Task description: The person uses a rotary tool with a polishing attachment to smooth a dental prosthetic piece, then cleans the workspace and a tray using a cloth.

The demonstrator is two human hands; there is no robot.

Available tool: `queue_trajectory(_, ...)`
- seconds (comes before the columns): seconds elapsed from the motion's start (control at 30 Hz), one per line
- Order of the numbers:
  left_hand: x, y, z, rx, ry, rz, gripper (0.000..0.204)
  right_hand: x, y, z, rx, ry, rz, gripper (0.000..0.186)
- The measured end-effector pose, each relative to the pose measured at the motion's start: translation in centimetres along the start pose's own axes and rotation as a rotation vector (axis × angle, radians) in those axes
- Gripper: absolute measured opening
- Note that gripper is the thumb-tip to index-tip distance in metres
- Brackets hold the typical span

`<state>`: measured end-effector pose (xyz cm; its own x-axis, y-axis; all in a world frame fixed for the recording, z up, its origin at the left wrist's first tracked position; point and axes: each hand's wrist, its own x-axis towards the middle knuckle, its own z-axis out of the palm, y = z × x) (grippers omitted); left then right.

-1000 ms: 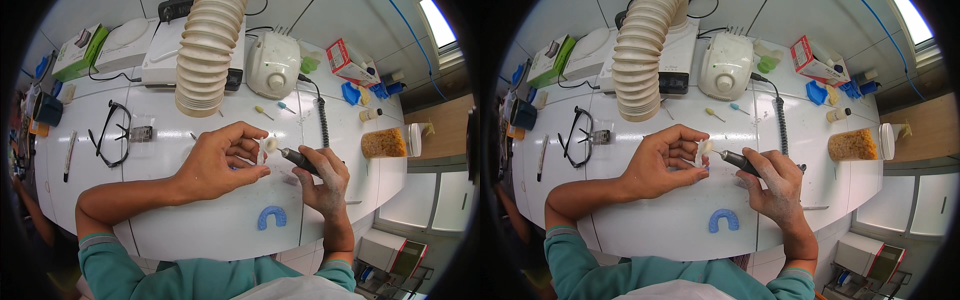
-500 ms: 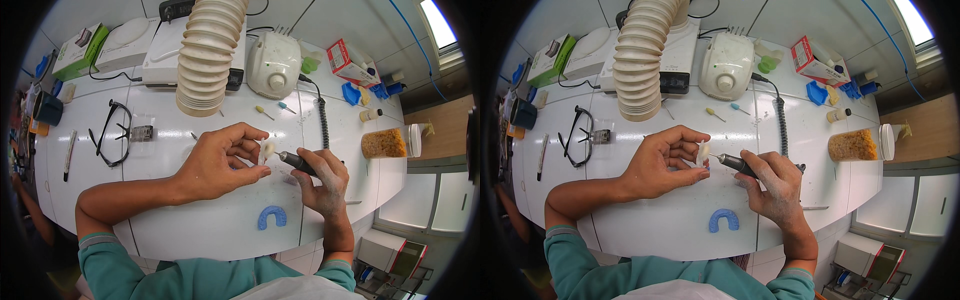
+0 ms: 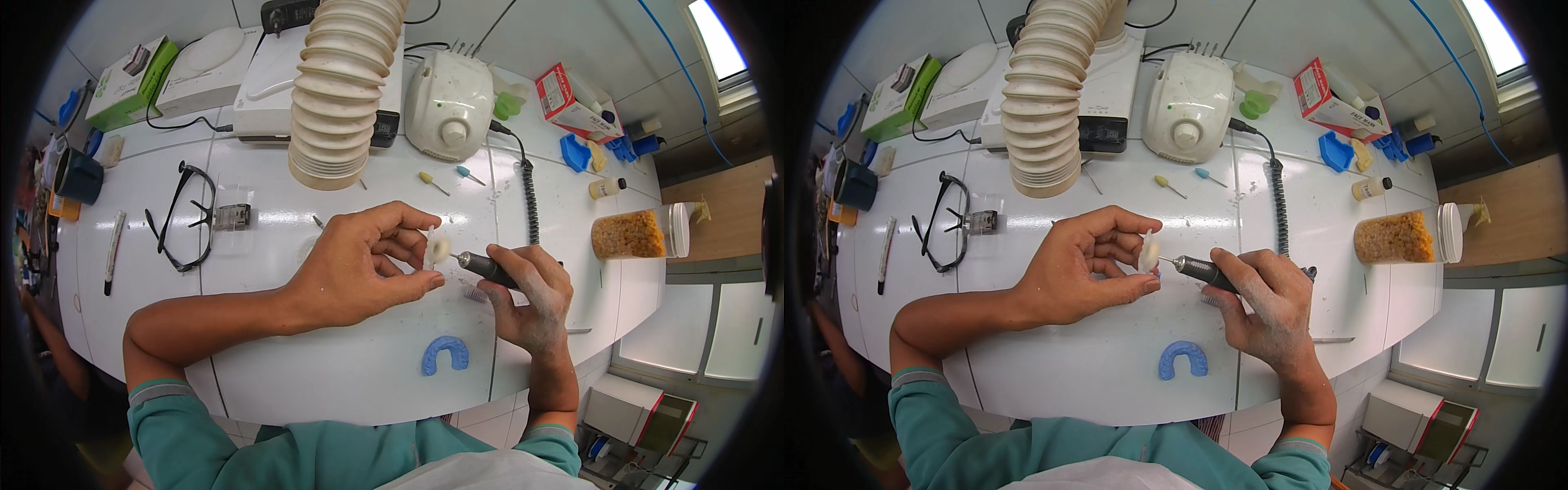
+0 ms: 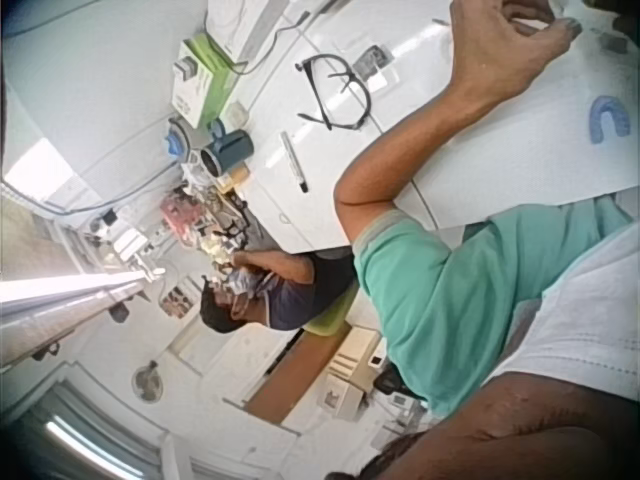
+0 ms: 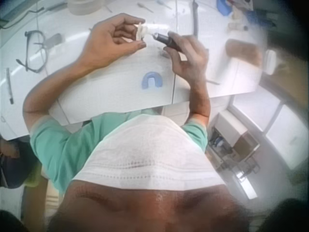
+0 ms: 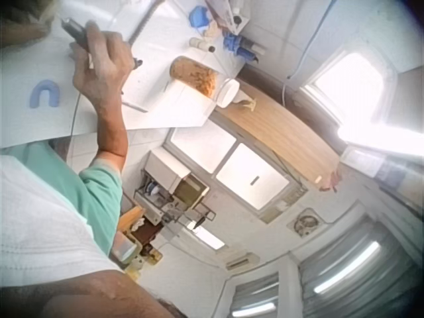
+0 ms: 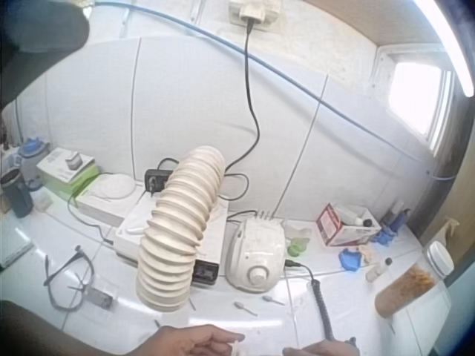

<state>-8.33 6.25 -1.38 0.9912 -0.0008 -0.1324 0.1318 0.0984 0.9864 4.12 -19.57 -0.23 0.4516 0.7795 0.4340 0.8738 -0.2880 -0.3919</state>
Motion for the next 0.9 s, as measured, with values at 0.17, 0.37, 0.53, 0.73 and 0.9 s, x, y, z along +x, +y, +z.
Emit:
queue_trajectory(0.17,-0.1,0.1,0.0,0.023,0.010,-0.001,0.061,-0.1,0.1,-0.1,0.000,-0.001,-0.022,0.048)
queue_trajectory(0.37,0.0,0.0,0.0,0.028,0.004,-0.010,0.062,0.0,0.1,-0.4,0.008,-0.002,-0.019,0.045)
queue_trajectory(0.53,-0.4,0.0,0.1,0.044,-0.039,0.008,0.061,1.2,-0.4,-1.1,0.080,0.064,0.157,0.032)
queue_trajectory(0.73,-0.9,-0.4,0.4,0.056,-0.166,0.099,0.060,8.8,4.7,0.6,-0.301,0.147,-0.062,0.043)
queue_trajectory(0.9,-1.2,-0.3,0.3,0.055,-0.255,0.158,0.060,11.8,6.2,3.8,-0.390,0.180,-0.311,0.049)
